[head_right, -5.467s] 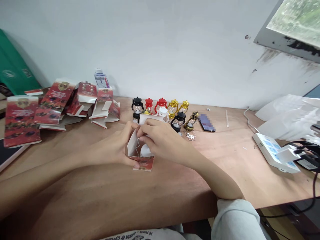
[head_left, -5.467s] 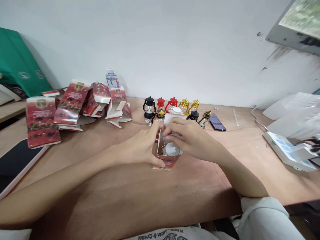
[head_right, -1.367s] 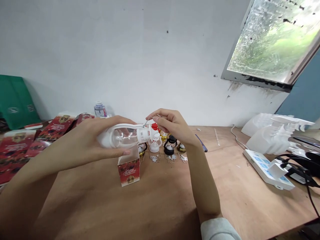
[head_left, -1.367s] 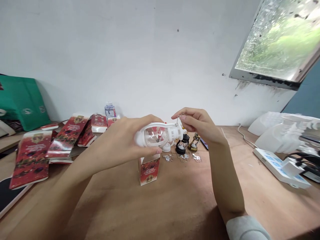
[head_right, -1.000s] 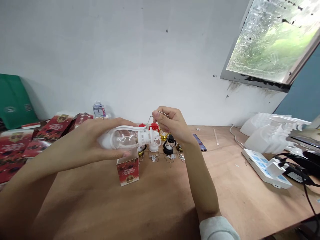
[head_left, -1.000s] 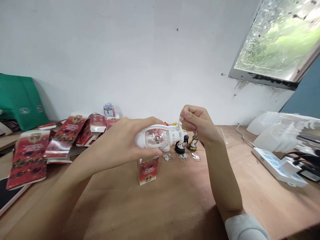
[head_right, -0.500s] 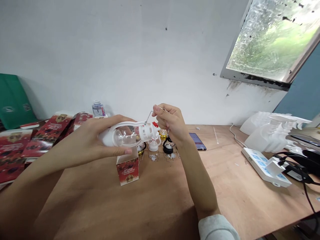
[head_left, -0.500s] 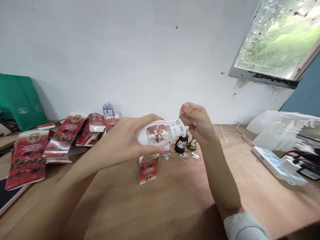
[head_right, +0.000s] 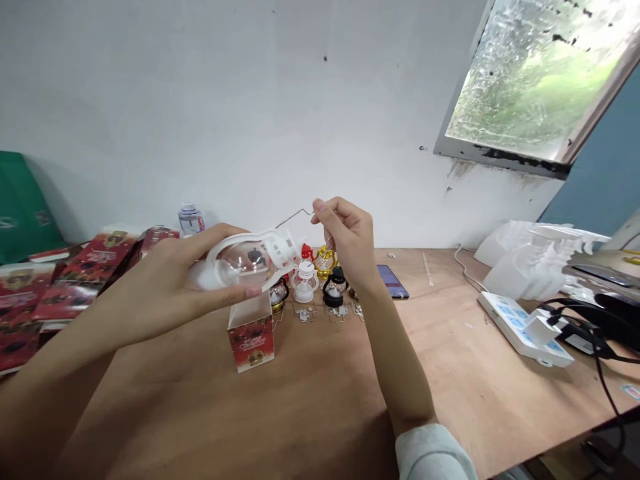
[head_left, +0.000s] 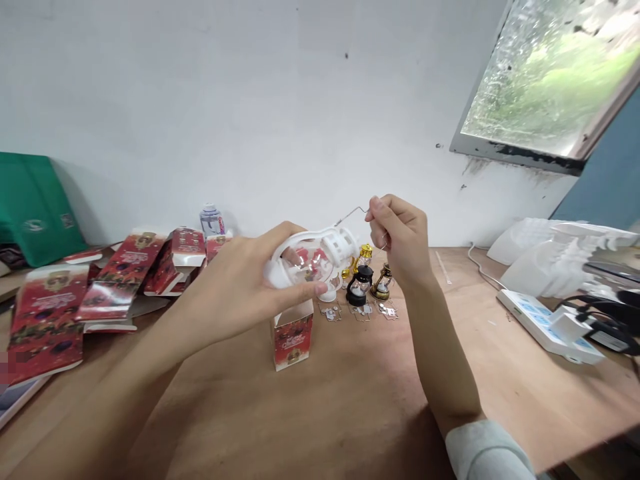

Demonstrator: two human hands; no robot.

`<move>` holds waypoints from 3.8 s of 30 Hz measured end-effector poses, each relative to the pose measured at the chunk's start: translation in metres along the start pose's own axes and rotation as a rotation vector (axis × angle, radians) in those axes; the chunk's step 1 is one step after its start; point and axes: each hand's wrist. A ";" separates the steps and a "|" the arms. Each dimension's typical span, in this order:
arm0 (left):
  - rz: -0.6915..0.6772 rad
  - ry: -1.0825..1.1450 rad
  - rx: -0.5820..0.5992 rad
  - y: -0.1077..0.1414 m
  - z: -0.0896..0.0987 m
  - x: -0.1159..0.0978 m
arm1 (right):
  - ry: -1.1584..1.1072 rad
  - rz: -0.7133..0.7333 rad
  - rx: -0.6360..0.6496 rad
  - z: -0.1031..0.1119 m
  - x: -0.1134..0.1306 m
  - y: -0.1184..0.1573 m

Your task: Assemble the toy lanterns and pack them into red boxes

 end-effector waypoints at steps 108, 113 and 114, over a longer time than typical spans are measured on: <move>-0.090 0.159 0.015 -0.010 -0.014 0.010 | -0.095 -0.191 0.112 0.013 0.012 -0.001; -0.198 0.104 -0.047 -0.010 -0.018 0.011 | -0.099 -0.170 0.108 0.007 0.007 -0.001; -0.219 0.092 -0.058 -0.010 -0.019 0.011 | -0.103 -0.177 0.113 0.006 0.005 -0.002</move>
Point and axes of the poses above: each hand's wrist, its own y-axis away from the middle knuckle, its own z-axis out of the back of the hand, x = y × z, and after that the axes turned 10 degrees about -z, right-handed
